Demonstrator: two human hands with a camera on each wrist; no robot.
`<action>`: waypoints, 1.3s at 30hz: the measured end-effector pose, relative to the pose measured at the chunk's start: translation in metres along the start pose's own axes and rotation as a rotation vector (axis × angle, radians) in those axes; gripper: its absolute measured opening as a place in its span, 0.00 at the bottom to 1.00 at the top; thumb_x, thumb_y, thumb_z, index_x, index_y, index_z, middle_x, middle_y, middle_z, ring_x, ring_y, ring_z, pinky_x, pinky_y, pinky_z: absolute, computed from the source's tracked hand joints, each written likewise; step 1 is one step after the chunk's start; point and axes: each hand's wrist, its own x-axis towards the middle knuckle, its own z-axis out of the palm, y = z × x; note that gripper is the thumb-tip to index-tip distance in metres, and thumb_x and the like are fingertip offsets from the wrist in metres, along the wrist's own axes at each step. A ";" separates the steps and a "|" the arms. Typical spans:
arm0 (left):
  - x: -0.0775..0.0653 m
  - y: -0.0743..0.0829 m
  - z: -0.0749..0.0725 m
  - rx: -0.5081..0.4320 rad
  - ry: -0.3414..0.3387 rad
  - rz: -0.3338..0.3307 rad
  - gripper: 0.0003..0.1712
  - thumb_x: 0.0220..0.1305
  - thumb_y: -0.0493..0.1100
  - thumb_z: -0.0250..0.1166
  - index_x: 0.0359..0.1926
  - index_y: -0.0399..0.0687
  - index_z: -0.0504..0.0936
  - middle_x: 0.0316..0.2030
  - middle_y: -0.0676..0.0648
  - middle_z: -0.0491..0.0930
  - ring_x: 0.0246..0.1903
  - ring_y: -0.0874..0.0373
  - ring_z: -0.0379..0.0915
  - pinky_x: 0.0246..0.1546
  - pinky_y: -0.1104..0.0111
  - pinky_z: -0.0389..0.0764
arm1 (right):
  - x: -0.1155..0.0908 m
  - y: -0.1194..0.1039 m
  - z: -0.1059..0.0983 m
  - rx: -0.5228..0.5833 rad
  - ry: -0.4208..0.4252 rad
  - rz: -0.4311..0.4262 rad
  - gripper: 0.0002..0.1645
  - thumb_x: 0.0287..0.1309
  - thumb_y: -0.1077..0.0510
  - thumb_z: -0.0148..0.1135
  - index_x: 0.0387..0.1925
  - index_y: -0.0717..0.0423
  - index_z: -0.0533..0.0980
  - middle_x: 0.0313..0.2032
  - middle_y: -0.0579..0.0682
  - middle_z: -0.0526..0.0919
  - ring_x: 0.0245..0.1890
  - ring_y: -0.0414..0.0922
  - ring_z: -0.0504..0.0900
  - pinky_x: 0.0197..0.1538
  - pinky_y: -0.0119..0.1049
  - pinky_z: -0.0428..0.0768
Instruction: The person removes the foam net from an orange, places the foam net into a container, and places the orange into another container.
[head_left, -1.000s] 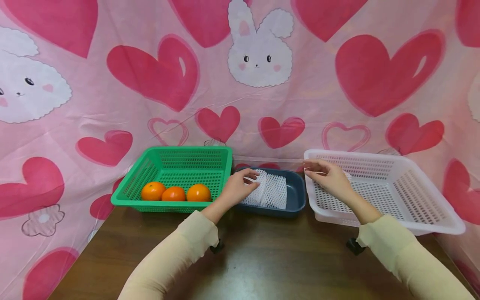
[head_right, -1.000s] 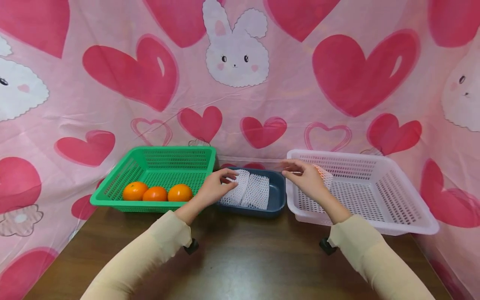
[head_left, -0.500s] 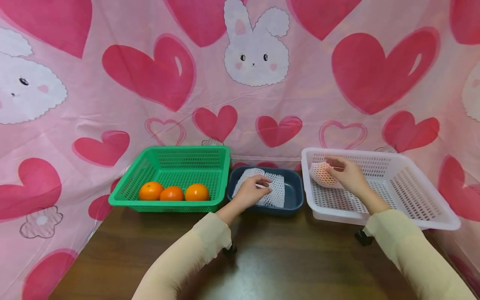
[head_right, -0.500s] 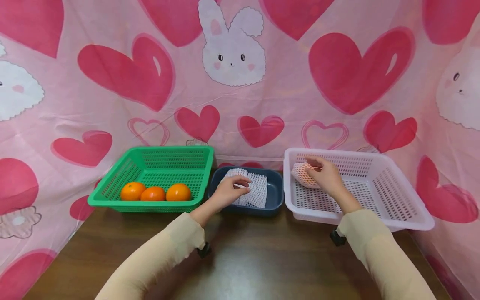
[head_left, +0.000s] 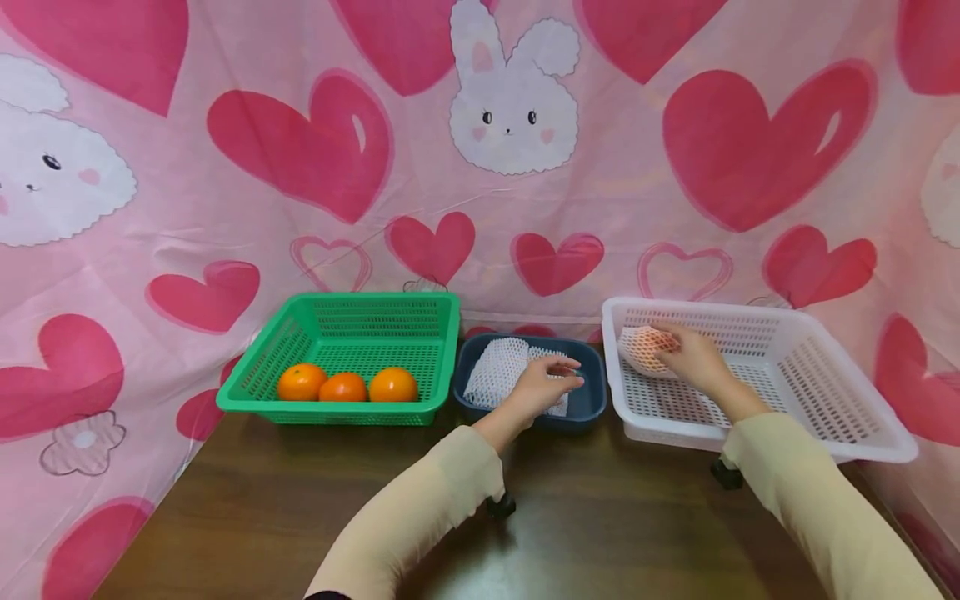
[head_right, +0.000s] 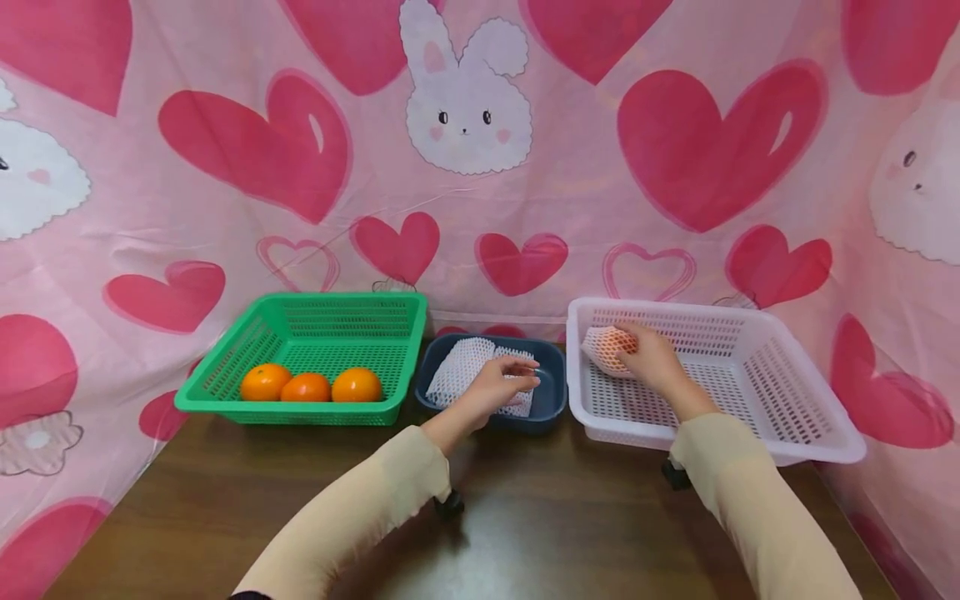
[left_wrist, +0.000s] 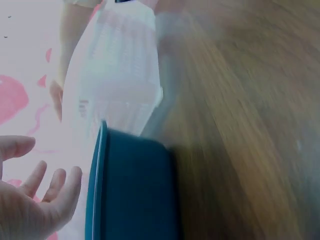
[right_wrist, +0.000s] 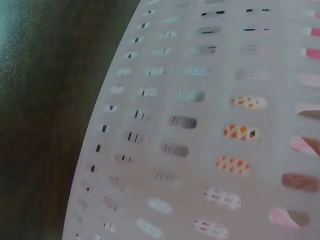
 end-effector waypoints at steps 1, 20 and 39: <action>0.001 0.001 0.003 -0.026 -0.012 -0.012 0.18 0.70 0.39 0.67 0.58 0.39 0.82 0.45 0.45 0.82 0.50 0.43 0.81 0.50 0.57 0.84 | 0.001 0.000 0.000 0.002 -0.006 -0.010 0.35 0.64 0.65 0.63 0.70 0.71 0.65 0.64 0.78 0.68 0.40 0.66 0.79 0.44 0.58 0.79; 0.009 0.003 0.051 -0.490 -0.012 -0.211 0.25 0.64 0.28 0.68 0.62 0.39 0.76 0.41 0.42 0.86 0.40 0.51 0.86 0.48 0.59 0.84 | 0.001 -0.003 0.005 -0.216 -0.087 -0.009 0.38 0.55 0.69 0.70 0.66 0.77 0.67 0.62 0.78 0.64 0.61 0.76 0.66 0.63 0.69 0.65; 0.010 -0.001 0.054 -0.550 0.010 -0.209 0.24 0.64 0.25 0.66 0.61 0.38 0.77 0.45 0.36 0.85 0.45 0.46 0.85 0.50 0.57 0.83 | 0.001 0.004 0.009 -0.307 -0.100 0.035 0.54 0.51 0.52 0.79 0.70 0.74 0.62 0.60 0.80 0.63 0.58 0.75 0.66 0.59 0.72 0.67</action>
